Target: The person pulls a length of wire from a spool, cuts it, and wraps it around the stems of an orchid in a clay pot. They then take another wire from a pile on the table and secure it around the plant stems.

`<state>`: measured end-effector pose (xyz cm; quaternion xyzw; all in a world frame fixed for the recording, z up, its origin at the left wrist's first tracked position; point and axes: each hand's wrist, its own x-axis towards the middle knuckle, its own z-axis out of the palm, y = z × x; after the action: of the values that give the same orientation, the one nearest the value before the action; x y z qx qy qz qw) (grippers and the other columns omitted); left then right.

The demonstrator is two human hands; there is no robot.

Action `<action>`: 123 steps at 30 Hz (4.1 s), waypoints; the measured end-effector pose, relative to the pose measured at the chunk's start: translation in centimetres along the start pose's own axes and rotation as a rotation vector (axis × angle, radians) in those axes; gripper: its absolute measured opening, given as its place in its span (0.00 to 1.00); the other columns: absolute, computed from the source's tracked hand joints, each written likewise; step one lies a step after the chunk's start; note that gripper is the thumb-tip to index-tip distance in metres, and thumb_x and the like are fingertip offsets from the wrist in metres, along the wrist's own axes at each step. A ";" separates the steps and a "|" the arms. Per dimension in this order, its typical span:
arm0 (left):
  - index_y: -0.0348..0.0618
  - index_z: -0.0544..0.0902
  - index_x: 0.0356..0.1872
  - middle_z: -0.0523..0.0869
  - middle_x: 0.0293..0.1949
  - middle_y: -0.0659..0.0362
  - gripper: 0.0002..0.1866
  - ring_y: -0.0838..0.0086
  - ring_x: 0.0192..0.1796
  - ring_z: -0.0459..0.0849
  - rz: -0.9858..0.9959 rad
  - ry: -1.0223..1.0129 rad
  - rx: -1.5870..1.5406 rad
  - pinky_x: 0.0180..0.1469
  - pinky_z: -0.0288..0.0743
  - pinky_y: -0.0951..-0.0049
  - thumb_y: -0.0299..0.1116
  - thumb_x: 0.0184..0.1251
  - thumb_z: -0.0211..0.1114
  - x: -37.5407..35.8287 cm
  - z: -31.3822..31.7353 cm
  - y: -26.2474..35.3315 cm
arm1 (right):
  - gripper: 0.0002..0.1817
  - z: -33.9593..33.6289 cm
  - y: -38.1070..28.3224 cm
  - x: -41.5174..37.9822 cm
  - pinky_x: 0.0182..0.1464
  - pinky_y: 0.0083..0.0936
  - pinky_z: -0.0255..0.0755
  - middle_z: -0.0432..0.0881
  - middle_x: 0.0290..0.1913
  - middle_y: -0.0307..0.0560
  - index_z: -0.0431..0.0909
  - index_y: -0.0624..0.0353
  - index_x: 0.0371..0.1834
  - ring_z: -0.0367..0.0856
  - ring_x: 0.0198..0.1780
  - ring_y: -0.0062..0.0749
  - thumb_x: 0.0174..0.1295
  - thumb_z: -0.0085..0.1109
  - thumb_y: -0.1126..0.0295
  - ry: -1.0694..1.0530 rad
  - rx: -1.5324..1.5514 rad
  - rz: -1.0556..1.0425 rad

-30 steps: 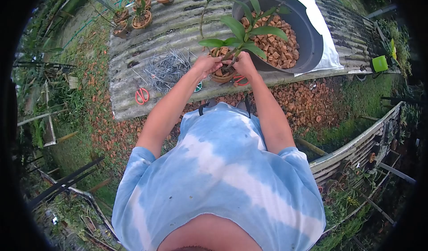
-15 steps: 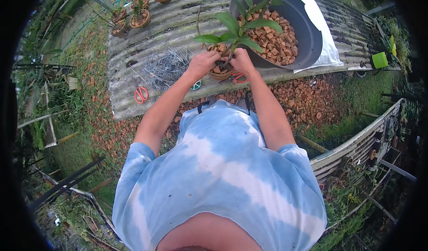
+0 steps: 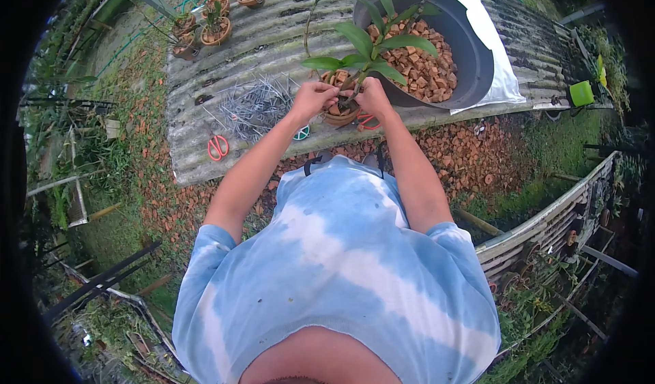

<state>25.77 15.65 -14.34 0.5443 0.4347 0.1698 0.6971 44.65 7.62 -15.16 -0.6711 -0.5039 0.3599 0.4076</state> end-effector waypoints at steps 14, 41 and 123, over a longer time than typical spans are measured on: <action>0.34 0.91 0.41 0.93 0.37 0.49 0.08 0.69 0.39 0.93 0.143 -0.066 0.783 0.38 0.86 0.68 0.30 0.70 0.71 1.4 0.3 2.8 | 0.11 -0.7 -0.6 0.3 0.45 0.31 0.80 0.94 0.39 0.48 0.93 0.62 0.47 0.88 0.37 0.27 0.61 0.74 0.76 -0.073 -0.071 -0.002; 0.28 0.87 0.53 0.93 0.43 0.49 0.13 0.70 0.43 0.94 0.075 -0.083 0.273 0.45 0.89 0.70 0.30 0.79 0.65 0.9 -0.1 0.6 | 0.12 0.3 0.3 -1.2 0.45 0.32 0.80 0.92 0.38 0.49 0.89 0.64 0.55 0.85 0.39 0.23 0.70 0.67 0.77 -0.030 0.053 -0.043; 0.39 0.86 0.61 0.89 0.58 0.52 0.28 0.53 0.58 0.86 0.738 0.079 0.978 0.61 0.82 0.58 0.43 0.63 0.78 -4.8 -3.4 -5.6 | 0.13 0.7 -0.4 -1.7 0.52 0.35 0.80 0.92 0.47 0.56 0.89 0.58 0.57 0.90 0.47 0.39 0.71 0.67 0.75 0.021 -0.027 -0.087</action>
<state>19.11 12.35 -17.50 0.9089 0.2709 0.2008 0.2452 43.50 6.19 -14.91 -0.6579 -0.5330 0.3280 0.4189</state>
